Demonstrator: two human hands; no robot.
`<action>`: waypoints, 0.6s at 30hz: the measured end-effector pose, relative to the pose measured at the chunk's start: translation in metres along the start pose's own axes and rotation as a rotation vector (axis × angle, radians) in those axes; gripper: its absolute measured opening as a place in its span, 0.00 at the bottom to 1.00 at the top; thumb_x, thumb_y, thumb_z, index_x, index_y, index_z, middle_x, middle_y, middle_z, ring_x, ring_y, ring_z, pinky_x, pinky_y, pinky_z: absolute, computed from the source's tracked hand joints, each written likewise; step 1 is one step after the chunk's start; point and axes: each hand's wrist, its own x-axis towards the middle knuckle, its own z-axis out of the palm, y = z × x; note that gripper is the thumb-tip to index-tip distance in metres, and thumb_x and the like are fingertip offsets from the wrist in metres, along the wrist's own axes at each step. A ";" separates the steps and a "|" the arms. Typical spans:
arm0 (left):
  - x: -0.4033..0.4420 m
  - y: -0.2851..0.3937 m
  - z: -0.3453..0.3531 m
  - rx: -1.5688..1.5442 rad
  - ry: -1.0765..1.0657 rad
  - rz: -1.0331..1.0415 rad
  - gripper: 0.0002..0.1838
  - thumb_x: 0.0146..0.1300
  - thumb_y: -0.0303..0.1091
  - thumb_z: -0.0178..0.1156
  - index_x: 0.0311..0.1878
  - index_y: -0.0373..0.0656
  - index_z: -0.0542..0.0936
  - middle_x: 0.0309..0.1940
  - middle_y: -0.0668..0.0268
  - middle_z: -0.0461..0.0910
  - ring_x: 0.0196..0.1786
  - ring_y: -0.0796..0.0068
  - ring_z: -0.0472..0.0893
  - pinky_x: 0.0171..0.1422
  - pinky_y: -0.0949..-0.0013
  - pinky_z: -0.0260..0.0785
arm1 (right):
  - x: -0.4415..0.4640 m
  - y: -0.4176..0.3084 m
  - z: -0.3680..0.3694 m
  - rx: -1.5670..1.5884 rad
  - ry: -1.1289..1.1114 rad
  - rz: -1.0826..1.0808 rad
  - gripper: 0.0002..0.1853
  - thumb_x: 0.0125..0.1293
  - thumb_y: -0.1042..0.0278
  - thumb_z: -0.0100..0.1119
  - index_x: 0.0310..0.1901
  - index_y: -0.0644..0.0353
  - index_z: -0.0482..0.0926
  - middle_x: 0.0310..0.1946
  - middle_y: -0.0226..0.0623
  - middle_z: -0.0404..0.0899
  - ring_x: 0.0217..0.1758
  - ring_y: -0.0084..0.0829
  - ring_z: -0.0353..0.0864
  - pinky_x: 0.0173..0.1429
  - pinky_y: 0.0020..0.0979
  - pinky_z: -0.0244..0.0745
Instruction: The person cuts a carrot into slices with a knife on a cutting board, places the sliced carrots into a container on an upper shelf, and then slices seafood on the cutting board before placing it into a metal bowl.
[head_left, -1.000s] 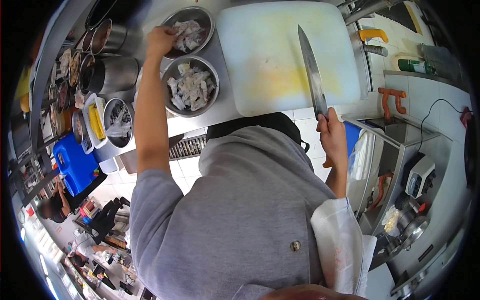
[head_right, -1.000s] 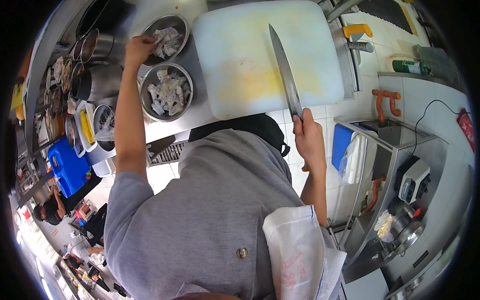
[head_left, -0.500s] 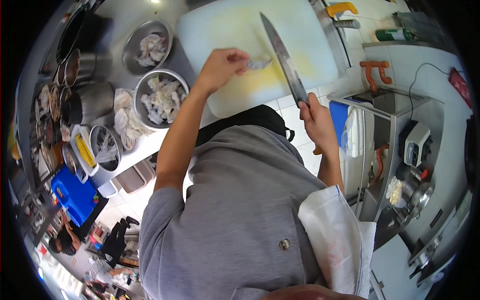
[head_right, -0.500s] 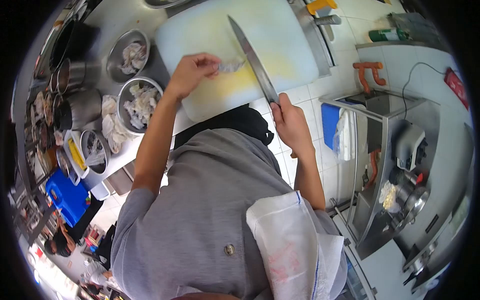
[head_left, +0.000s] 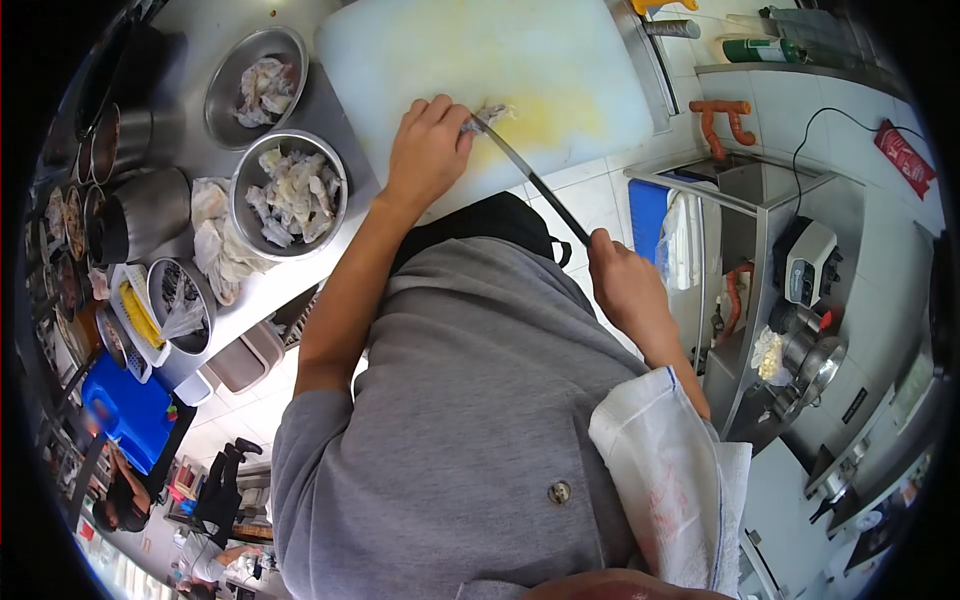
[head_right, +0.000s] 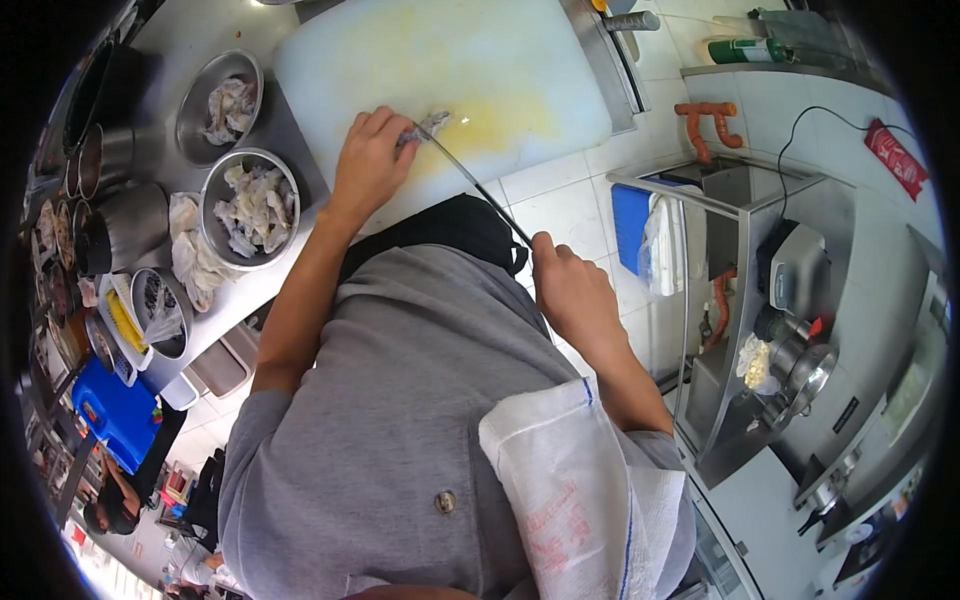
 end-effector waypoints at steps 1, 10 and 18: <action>0.000 0.000 0.001 0.007 0.021 0.008 0.07 0.55 0.27 0.65 0.38 0.41 0.80 0.37 0.62 0.77 0.43 0.55 0.75 0.51 0.57 0.69 | 0.001 -0.002 0.001 -0.005 -0.003 -0.001 0.05 0.73 0.69 0.46 0.43 0.60 0.66 0.28 0.51 0.79 0.29 0.57 0.82 0.33 0.54 0.75; -0.001 -0.001 0.007 0.039 0.065 0.020 0.08 0.50 0.27 0.64 0.35 0.41 0.80 0.36 0.61 0.77 0.40 0.56 0.76 0.50 0.57 0.70 | 0.006 -0.008 -0.002 -0.124 -0.015 0.047 0.06 0.68 0.72 0.48 0.44 0.60 0.65 0.30 0.51 0.79 0.29 0.56 0.82 0.32 0.52 0.76; -0.005 -0.008 0.005 0.110 0.064 0.026 0.09 0.51 0.29 0.65 0.37 0.42 0.80 0.36 0.61 0.78 0.41 0.56 0.76 0.51 0.56 0.70 | 0.056 0.003 0.035 0.074 0.028 -0.026 0.05 0.71 0.69 0.47 0.42 0.59 0.64 0.28 0.53 0.80 0.32 0.61 0.80 0.35 0.57 0.72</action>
